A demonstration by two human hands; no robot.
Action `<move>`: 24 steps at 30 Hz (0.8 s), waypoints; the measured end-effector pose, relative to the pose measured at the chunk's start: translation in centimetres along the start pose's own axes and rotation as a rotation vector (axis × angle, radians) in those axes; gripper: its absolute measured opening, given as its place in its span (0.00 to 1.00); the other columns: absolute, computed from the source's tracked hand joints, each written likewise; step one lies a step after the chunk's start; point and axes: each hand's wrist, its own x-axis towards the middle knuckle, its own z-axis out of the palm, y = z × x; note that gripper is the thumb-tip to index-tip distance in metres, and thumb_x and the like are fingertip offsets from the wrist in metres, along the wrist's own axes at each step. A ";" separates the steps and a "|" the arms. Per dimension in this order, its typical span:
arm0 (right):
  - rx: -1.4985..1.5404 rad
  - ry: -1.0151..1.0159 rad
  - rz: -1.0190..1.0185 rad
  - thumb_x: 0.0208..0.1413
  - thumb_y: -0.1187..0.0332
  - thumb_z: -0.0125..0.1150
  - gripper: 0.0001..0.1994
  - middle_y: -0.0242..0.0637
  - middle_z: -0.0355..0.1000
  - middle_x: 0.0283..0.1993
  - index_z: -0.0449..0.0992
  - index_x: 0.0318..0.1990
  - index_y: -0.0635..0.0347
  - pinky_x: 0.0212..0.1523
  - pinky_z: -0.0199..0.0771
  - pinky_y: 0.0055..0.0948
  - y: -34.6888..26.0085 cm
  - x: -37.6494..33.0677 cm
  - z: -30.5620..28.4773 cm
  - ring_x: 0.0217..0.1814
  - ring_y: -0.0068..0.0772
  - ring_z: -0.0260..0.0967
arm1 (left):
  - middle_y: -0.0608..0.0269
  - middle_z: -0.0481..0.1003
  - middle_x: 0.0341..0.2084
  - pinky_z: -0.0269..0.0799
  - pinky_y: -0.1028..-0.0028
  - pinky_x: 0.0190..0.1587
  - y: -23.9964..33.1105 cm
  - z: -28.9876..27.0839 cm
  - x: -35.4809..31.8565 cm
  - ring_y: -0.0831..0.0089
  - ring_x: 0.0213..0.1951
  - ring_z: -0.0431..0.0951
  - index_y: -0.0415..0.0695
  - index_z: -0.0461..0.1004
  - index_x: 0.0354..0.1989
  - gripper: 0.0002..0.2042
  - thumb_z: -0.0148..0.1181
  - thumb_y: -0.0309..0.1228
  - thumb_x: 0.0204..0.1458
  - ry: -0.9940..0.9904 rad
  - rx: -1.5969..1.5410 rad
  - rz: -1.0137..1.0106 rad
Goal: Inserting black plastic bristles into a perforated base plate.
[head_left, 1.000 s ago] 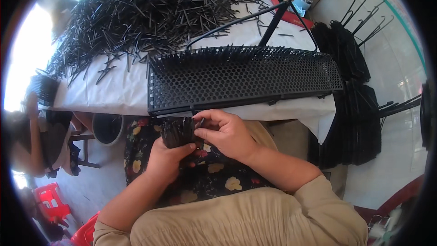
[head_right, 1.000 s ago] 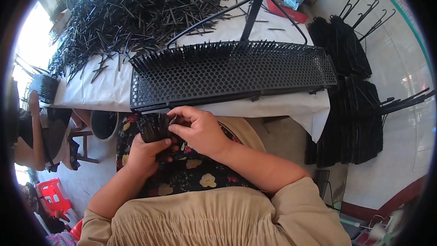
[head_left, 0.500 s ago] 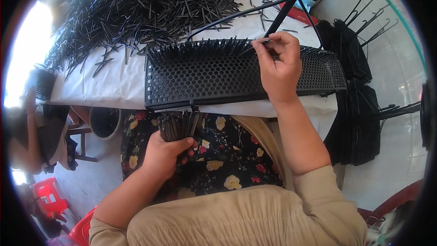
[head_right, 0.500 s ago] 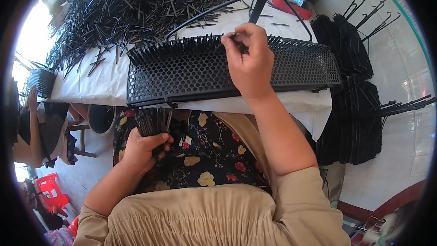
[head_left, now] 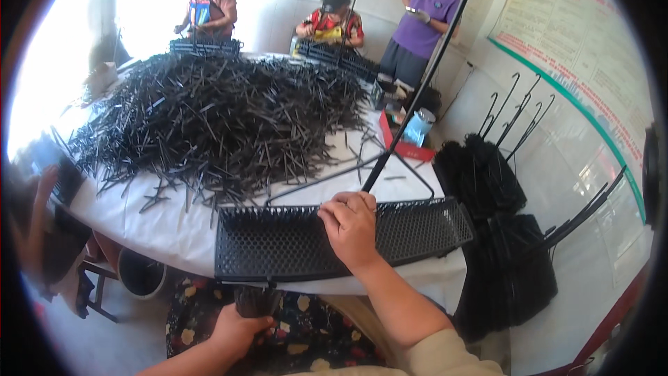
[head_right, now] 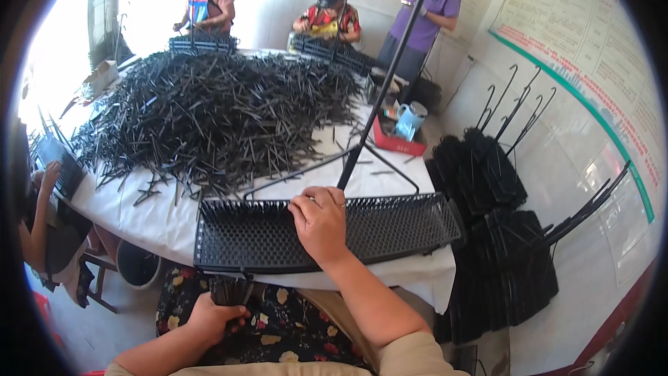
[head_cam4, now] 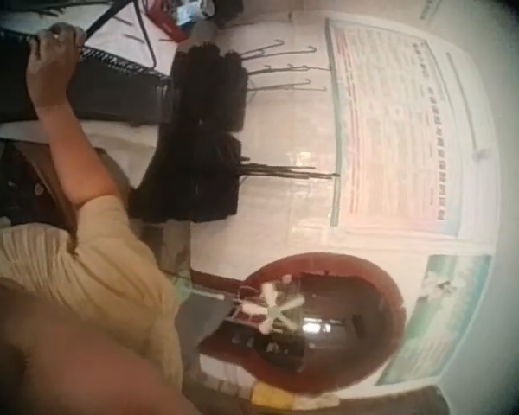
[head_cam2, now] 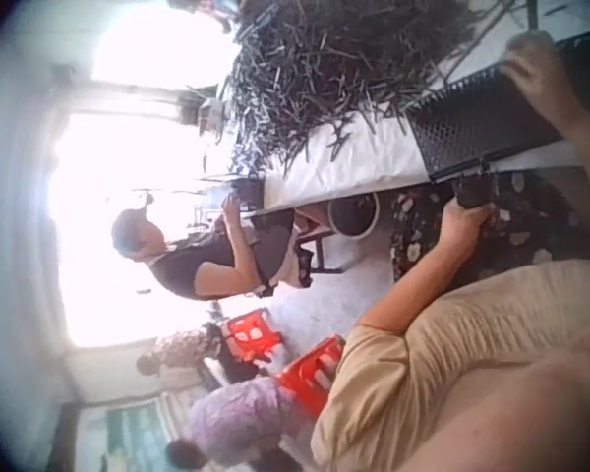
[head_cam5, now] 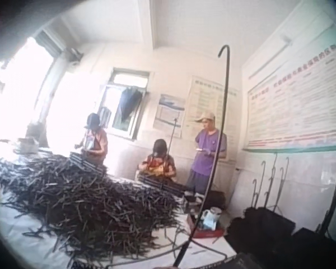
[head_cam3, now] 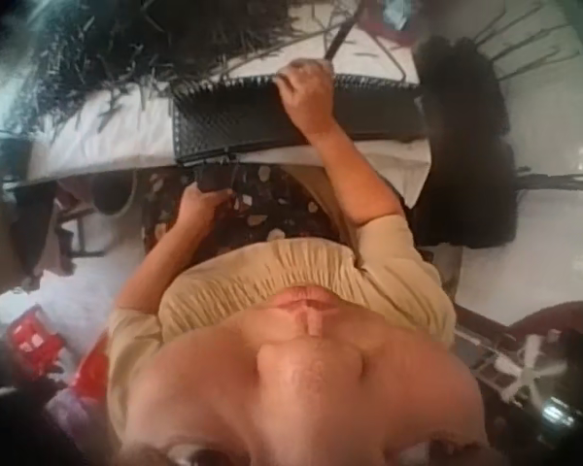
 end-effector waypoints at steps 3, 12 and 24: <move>-0.016 -0.015 -0.006 0.37 0.74 0.72 0.07 0.30 0.74 0.34 0.79 0.27 0.55 0.44 0.65 0.34 0.5 0.4 -0.5 0.43 0.39 0.66 | 0.53 0.78 0.27 0.69 0.73 0.22 0.2 0.2 0.1 0.69 0.23 0.76 0.34 0.75 0.37 0.07 0.61 0.18 0.48 -0.024 0.010 -0.030; -0.053 -0.101 0.047 0.41 0.73 0.69 0.05 0.32 0.75 0.35 0.79 0.28 0.56 0.46 0.67 0.36 1.3 0.7 -1.0 0.43 0.38 0.69 | 0.52 0.78 0.26 0.69 0.70 0.22 0.8 -0.1 -0.1 0.67 0.23 0.76 0.35 0.75 0.37 0.07 0.60 0.17 0.48 0.011 -0.073 0.003; -0.137 -0.206 -0.010 0.43 0.71 0.67 0.04 0.28 0.76 0.36 0.79 0.28 0.55 0.44 0.66 0.36 1.0 0.2 -2.2 0.45 0.35 0.68 | 0.52 0.78 0.26 0.69 0.71 0.22 0.5 -0.4 -0.6 0.67 0.23 0.76 0.36 0.75 0.38 0.08 0.60 0.17 0.48 0.009 -0.098 -0.030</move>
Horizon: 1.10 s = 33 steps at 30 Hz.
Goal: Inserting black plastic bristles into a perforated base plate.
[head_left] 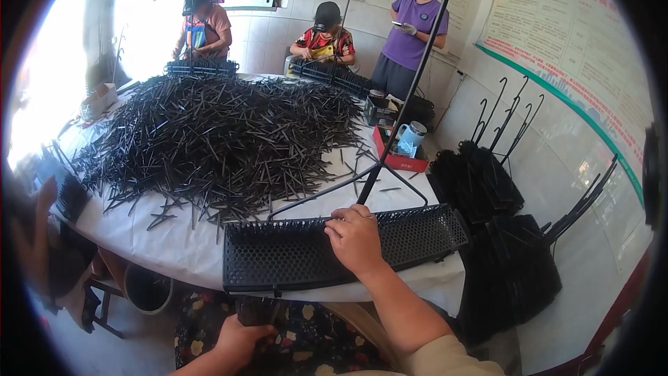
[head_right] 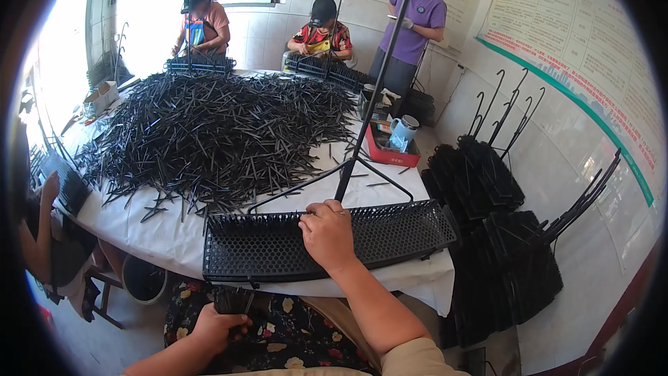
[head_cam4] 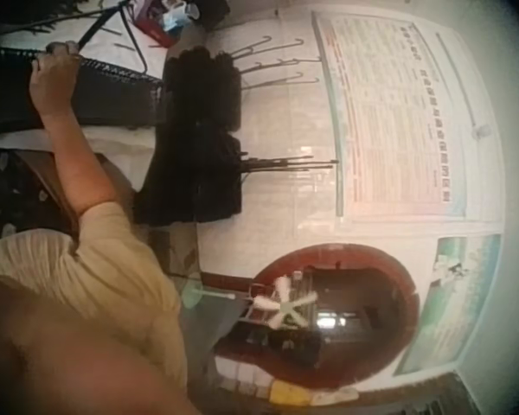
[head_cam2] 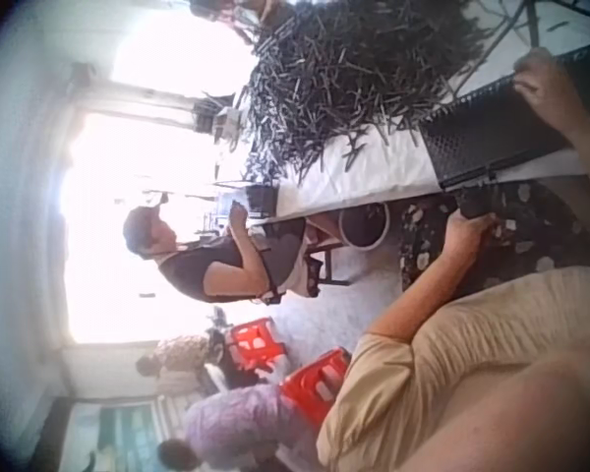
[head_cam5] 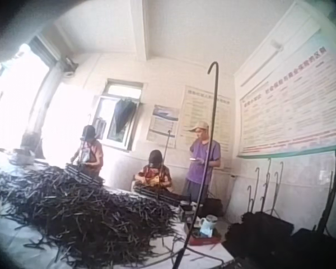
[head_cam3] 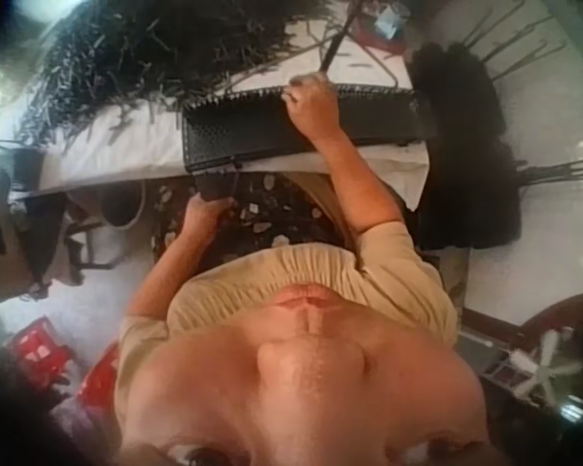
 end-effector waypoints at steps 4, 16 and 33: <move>0.130 0.057 0.032 0.44 0.72 0.67 0.06 0.32 0.76 0.35 0.79 0.32 0.55 0.45 0.69 0.38 -2.0 -0.5 -0.3 0.44 0.39 0.70 | 0.53 0.78 0.26 0.69 0.72 0.22 0.0 0.0 -0.1 0.68 0.23 0.76 0.36 0.75 0.37 0.08 0.59 0.18 0.48 -0.007 0.014 0.028; 1.168 -0.704 0.575 0.54 0.74 0.65 0.17 0.36 0.78 0.39 0.74 0.52 0.65 0.44 0.75 0.23 -11.9 -4.6 0.0 0.41 0.20 0.74 | 0.56 0.78 0.26 0.70 0.73 0.21 0.7 -0.2 -0.7 0.68 0.24 0.78 0.38 0.75 0.39 0.09 0.58 0.17 0.49 -0.037 -0.086 0.106; 1.366 -0.696 0.653 0.56 0.78 0.62 0.14 0.33 0.76 0.41 0.73 0.50 0.63 0.40 0.74 0.18 -14.3 -4.1 2.3 0.42 0.18 0.73 | 0.57 0.79 0.30 0.71 0.75 0.23 1.1 -3.1 -1.4 0.70 0.27 0.79 0.37 0.75 0.40 0.08 0.57 0.18 0.51 -0.078 0.070 0.198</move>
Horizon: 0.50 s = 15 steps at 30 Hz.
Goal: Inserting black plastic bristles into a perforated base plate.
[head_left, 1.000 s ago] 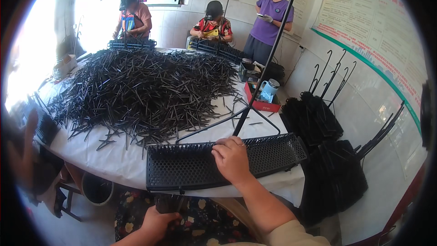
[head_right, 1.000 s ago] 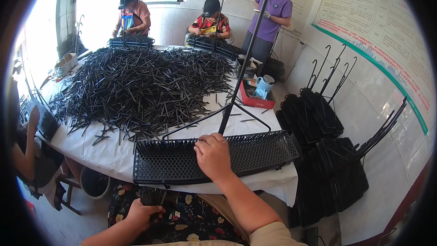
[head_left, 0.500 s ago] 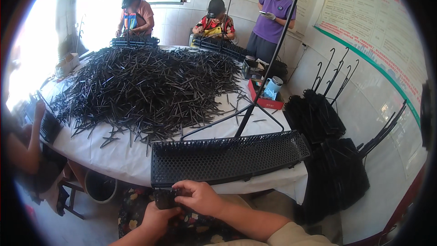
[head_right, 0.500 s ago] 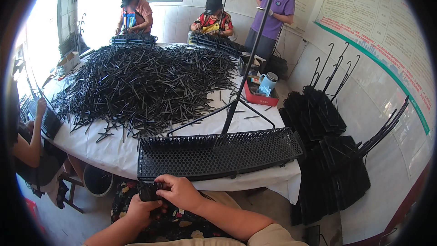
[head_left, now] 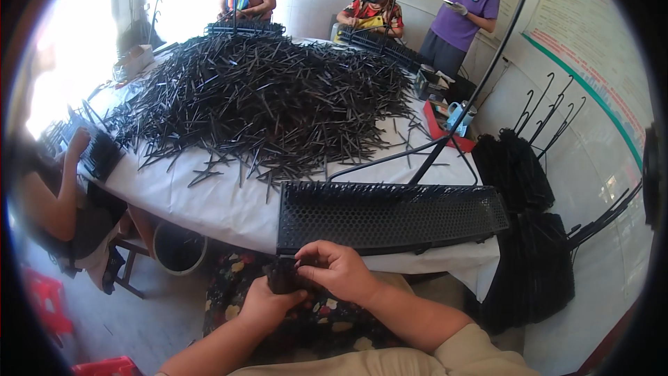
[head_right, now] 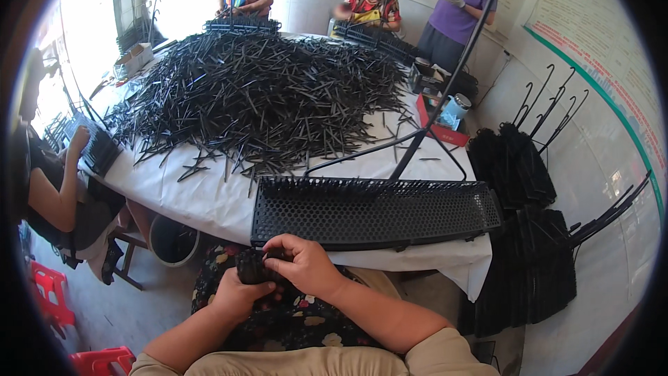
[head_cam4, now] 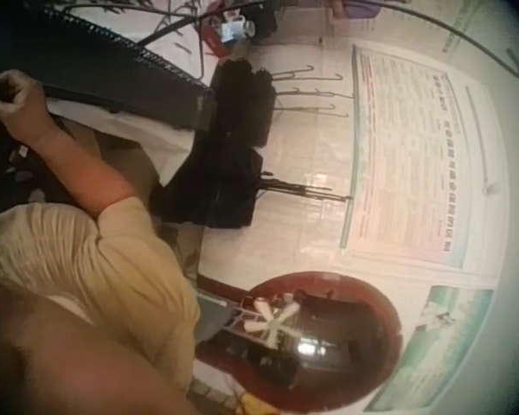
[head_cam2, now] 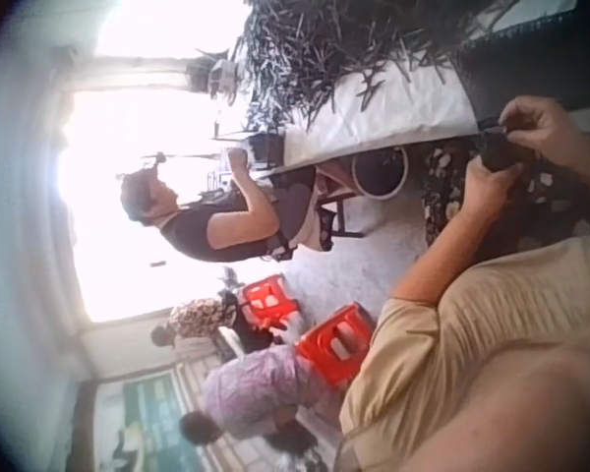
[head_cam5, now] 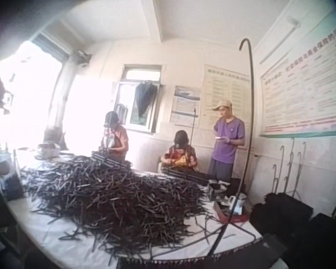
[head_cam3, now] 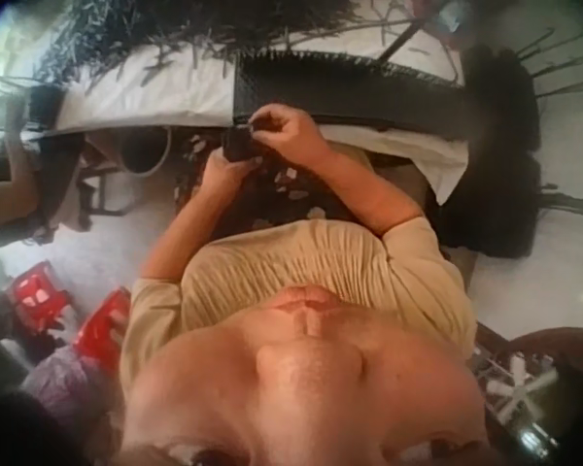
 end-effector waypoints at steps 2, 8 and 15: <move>-0.049 0.010 0.029 0.57 0.78 0.61 0.12 0.32 0.76 0.41 0.73 0.49 0.63 0.39 0.73 0.16 -0.6 0.2 0.7 0.41 0.18 0.73 | 0.58 0.79 0.30 0.71 0.76 0.23 -0.3 -0.4 0.0 0.71 0.27 0.79 0.37 0.75 0.39 0.08 0.57 0.18 0.51 0.016 -0.035 0.000; -0.021 0.079 -0.049 0.58 0.78 0.60 0.15 0.36 0.77 0.41 0.73 0.53 0.64 0.41 0.75 0.17 -0.8 1.5 1.9 0.42 0.19 0.73 | 0.60 0.79 0.29 0.71 0.77 0.23 0.3 -2.0 -0.4 0.73 0.28 0.80 0.38 0.75 0.40 0.08 0.59 0.19 0.51 0.102 -0.113 0.004; -0.068 0.102 -0.008 0.56 0.76 0.61 0.07 0.32 0.77 0.36 0.77 0.43 0.64 0.35 0.76 0.21 -1.7 2.9 0.9 0.36 0.19 0.74 | 0.58 0.80 0.29 0.68 0.78 0.19 0.9 -2.6 -0.7 0.73 0.25 0.79 0.40 0.75 0.36 0.06 0.61 0.21 0.49 0.100 -0.102 -0.040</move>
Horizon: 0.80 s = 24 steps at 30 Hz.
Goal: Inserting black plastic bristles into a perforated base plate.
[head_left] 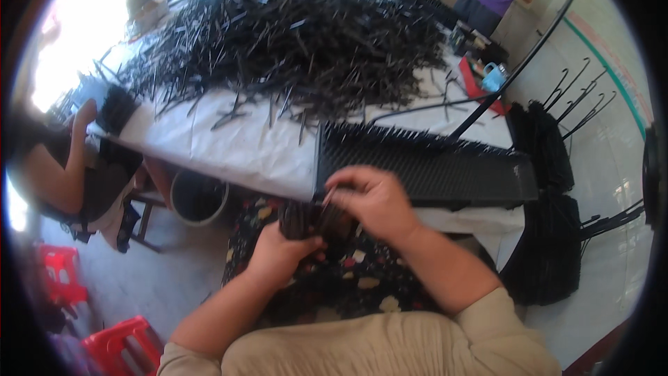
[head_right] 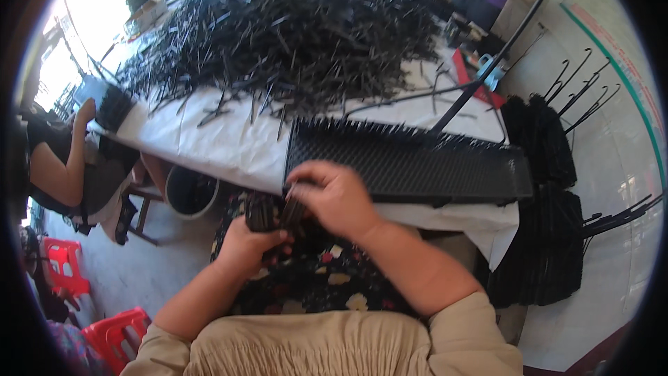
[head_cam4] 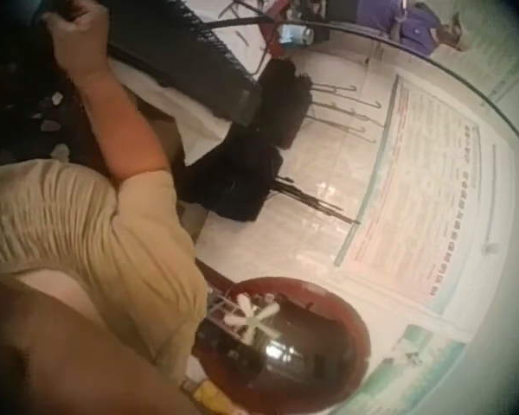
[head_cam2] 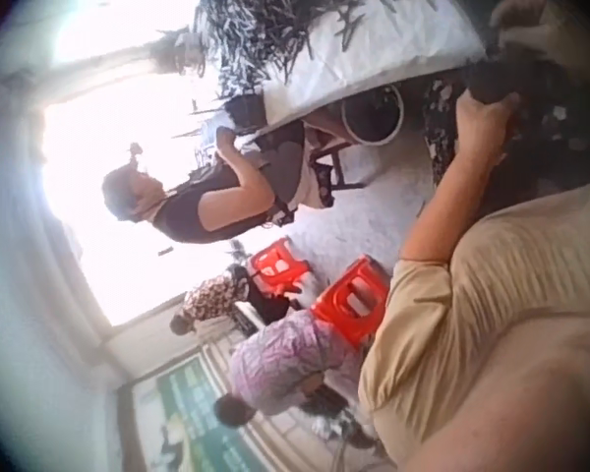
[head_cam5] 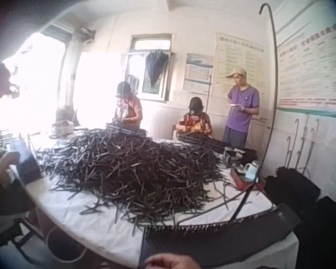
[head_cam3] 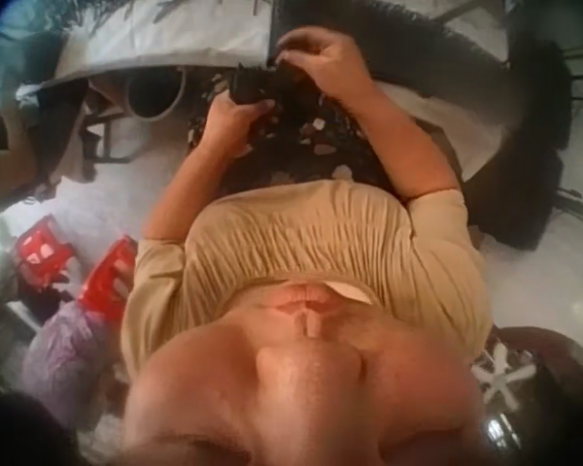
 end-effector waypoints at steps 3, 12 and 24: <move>0.083 0.297 -0.251 0.60 0.76 0.58 0.05 0.32 0.77 0.36 0.77 0.42 0.64 0.36 0.72 0.17 -0.3 2.8 -2.1 0.36 0.17 0.73 | 0.57 0.79 0.27 0.68 0.77 0.19 -0.5 -1.1 0.6 0.72 0.24 0.79 0.40 0.73 0.34 0.05 0.61 0.22 0.49 0.023 0.005 -0.048; -0.180 0.580 -0.559 0.59 0.76 0.61 0.06 0.27 0.77 0.32 0.78 0.42 0.64 0.30 0.65 0.13 1.7 5.4 -3.0 0.29 0.09 0.64 | 0.58 0.78 0.25 0.68 0.76 0.19 -0.9 -0.7 1.0 0.73 0.23 0.77 0.41 0.73 0.32 0.04 0.62 0.23 0.49 0.038 0.016 -0.124; -0.241 0.522 -0.450 0.59 0.78 0.59 0.07 0.32 0.78 0.39 0.77 0.44 0.67 0.43 0.69 0.14 1.6 5.6 -2.7 0.39 0.14 0.71 | 0.58 0.77 0.26 0.69 0.76 0.21 -1.0 -0.3 1.6 0.73 0.25 0.77 0.39 0.72 0.32 0.04 0.61 0.23 0.50 0.009 0.040 -0.139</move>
